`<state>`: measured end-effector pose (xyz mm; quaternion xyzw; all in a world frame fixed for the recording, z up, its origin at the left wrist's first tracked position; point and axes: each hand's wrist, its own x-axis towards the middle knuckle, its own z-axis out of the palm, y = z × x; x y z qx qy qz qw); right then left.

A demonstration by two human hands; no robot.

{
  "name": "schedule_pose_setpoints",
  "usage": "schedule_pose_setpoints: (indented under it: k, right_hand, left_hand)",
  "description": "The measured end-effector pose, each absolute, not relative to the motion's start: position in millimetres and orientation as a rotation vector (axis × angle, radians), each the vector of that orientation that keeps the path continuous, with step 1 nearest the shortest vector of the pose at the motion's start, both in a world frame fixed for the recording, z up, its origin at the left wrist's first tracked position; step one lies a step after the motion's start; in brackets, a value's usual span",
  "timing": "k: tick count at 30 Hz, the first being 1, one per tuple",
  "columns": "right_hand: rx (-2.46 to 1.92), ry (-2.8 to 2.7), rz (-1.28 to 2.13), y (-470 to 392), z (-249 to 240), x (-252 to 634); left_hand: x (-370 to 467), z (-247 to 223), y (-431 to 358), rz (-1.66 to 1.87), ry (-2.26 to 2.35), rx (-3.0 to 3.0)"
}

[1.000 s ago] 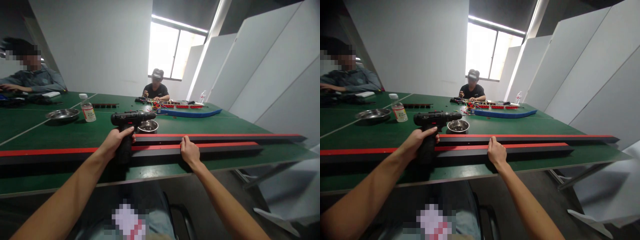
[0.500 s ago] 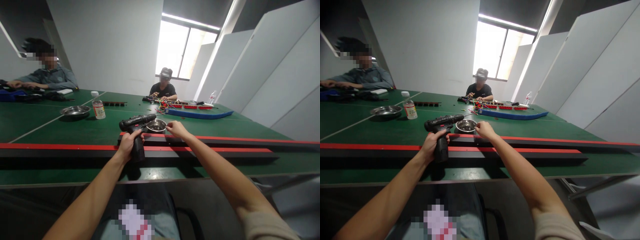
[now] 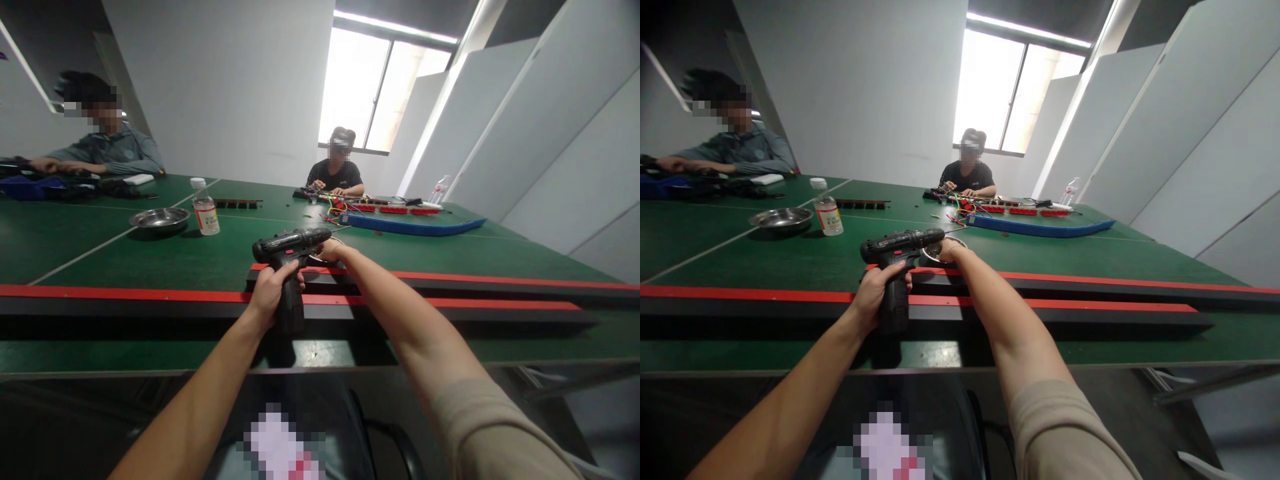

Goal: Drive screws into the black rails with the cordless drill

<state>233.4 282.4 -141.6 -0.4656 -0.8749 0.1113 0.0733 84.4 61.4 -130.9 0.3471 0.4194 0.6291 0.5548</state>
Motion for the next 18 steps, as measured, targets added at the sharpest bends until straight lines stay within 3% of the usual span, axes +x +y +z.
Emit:
schedule_pose_setpoints:
  k: [9, 18]
  right_hand:
    - [-1.504, -2.558, 0.255, 282.2, -137.6, 236.9]
    - [-1.473, -2.287, 0.410, 258.2, -133.4, 248.5]
  left_hand:
    - [83.3, -132.2, 59.8, 1.484, 0.955, 0.797]
    - [82.7, -128.7, 58.5, 1.458, 0.941, 0.780]
